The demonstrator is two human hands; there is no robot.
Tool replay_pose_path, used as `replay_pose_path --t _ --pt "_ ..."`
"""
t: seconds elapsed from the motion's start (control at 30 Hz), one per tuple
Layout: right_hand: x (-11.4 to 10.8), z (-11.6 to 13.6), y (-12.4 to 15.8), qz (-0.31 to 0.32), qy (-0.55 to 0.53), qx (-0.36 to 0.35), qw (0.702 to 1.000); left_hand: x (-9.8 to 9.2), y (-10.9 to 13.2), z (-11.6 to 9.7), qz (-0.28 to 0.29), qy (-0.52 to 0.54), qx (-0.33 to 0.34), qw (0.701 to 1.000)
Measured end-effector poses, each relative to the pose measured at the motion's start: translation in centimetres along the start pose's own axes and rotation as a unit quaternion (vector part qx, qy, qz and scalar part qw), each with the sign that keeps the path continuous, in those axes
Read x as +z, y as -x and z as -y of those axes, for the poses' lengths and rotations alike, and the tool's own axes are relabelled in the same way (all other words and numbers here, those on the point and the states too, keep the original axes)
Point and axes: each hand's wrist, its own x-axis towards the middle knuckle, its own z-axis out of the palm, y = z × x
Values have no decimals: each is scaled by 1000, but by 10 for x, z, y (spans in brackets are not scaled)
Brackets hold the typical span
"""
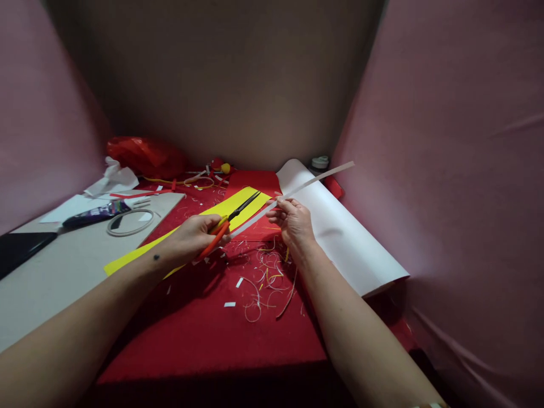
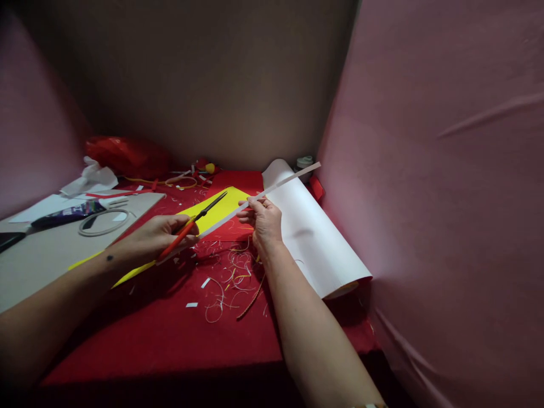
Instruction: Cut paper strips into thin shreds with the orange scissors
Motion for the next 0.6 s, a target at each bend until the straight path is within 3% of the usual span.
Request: replay_pose_path --t 0.3,0.6 --pt "-9 2 -8 -27 -17 -7 999 -2 -4 4 -2 10 -13 1000" --pt "-15 8 -16 -61 -55 -13 997 -19 -10 15 24 -55 27 998"
